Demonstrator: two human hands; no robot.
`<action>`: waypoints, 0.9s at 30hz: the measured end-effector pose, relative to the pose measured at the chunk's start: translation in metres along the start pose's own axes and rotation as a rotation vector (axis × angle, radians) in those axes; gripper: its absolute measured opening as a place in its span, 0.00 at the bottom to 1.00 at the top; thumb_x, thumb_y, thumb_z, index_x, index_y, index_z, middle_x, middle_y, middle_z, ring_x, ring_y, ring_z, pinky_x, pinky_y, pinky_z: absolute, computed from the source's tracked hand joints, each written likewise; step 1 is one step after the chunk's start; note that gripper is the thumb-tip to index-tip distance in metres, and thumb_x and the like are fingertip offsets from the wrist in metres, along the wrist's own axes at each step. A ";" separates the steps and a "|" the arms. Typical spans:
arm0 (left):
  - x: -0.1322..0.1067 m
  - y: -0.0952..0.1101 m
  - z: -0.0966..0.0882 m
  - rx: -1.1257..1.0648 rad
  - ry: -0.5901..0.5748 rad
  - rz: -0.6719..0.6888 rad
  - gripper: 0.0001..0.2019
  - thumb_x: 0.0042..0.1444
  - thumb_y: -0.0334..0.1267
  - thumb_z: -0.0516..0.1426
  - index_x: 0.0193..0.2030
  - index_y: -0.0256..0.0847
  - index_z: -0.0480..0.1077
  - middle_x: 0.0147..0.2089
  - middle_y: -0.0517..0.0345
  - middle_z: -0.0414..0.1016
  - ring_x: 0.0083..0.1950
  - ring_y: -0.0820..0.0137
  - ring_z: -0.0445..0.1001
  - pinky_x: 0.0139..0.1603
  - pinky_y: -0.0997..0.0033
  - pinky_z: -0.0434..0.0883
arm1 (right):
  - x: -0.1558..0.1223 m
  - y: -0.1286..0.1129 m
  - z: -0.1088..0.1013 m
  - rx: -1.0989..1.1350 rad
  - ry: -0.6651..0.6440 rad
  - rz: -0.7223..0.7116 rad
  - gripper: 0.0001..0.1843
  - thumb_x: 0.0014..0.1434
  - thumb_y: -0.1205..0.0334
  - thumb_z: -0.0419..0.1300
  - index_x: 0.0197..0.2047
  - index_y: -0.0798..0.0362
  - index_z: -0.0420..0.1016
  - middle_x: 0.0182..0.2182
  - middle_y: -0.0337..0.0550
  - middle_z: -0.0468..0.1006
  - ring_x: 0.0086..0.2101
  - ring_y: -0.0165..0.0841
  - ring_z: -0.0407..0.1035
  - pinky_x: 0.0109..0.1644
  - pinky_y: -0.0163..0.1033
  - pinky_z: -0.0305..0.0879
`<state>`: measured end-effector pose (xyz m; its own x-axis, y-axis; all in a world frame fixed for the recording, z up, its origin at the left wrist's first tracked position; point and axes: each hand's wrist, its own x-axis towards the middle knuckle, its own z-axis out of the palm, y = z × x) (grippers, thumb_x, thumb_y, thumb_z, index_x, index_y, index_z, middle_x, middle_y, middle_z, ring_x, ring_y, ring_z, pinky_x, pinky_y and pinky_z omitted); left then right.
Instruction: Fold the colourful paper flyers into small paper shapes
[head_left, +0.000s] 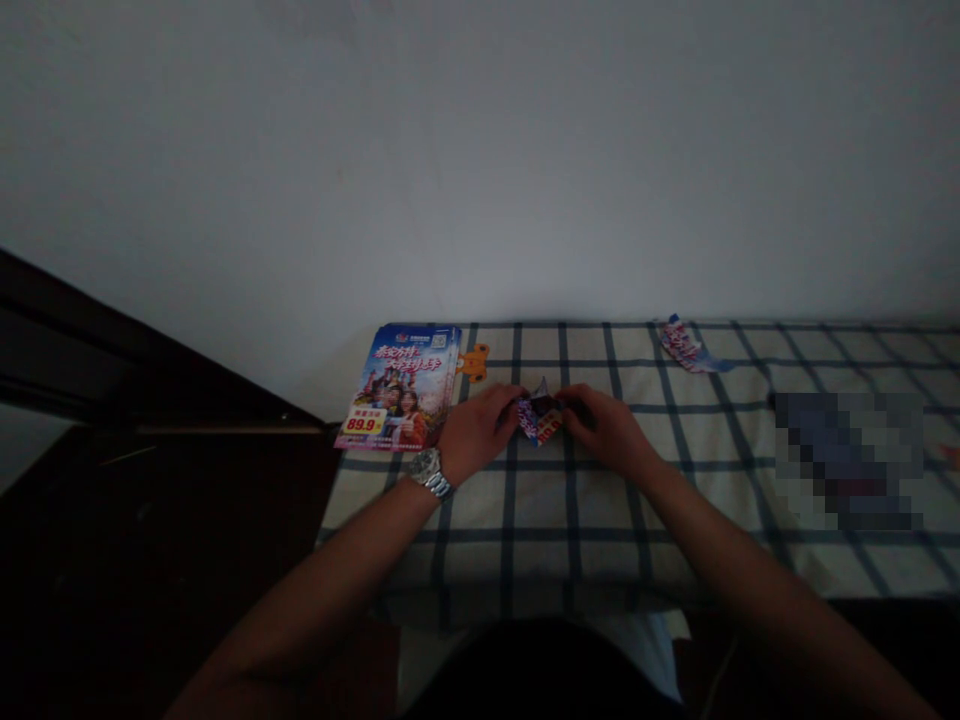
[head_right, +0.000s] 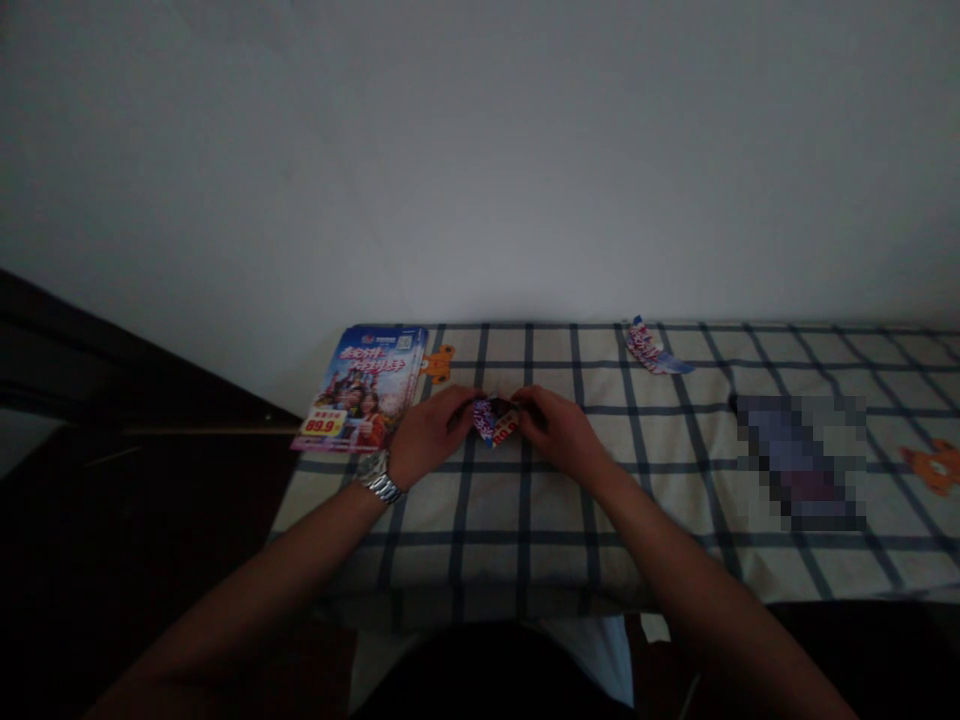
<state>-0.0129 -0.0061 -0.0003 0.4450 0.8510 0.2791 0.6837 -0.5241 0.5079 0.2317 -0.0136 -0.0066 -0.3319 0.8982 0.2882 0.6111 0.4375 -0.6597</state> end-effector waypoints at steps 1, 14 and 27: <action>0.000 0.000 0.000 0.000 -0.001 -0.003 0.13 0.70 0.37 0.53 0.58 0.46 0.69 0.53 0.57 0.78 0.50 0.66 0.79 0.49 0.66 0.76 | 0.000 0.000 0.000 0.003 -0.005 0.001 0.13 0.64 0.67 0.58 0.52 0.49 0.73 0.43 0.44 0.83 0.41 0.37 0.78 0.45 0.42 0.74; 0.001 -0.003 -0.003 -0.004 -0.020 0.088 0.16 0.70 0.36 0.52 0.61 0.47 0.69 0.50 0.54 0.73 0.49 0.66 0.76 0.49 0.66 0.75 | -0.003 0.003 -0.001 0.035 -0.023 -0.029 0.12 0.65 0.67 0.57 0.52 0.49 0.73 0.41 0.43 0.81 0.39 0.37 0.76 0.43 0.41 0.74; 0.004 -0.011 -0.004 0.010 -0.065 0.234 0.16 0.62 0.31 0.57 0.57 0.42 0.72 0.52 0.49 0.72 0.54 0.61 0.72 0.57 0.56 0.72 | -0.003 0.005 -0.003 0.050 -0.069 -0.069 0.13 0.64 0.70 0.57 0.50 0.49 0.74 0.43 0.45 0.80 0.43 0.39 0.75 0.48 0.44 0.72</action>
<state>-0.0214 0.0031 -0.0014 0.6281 0.7023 0.3350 0.5629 -0.7073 0.4275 0.2379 -0.0144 -0.0085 -0.4217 0.8601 0.2871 0.5492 0.4943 -0.6739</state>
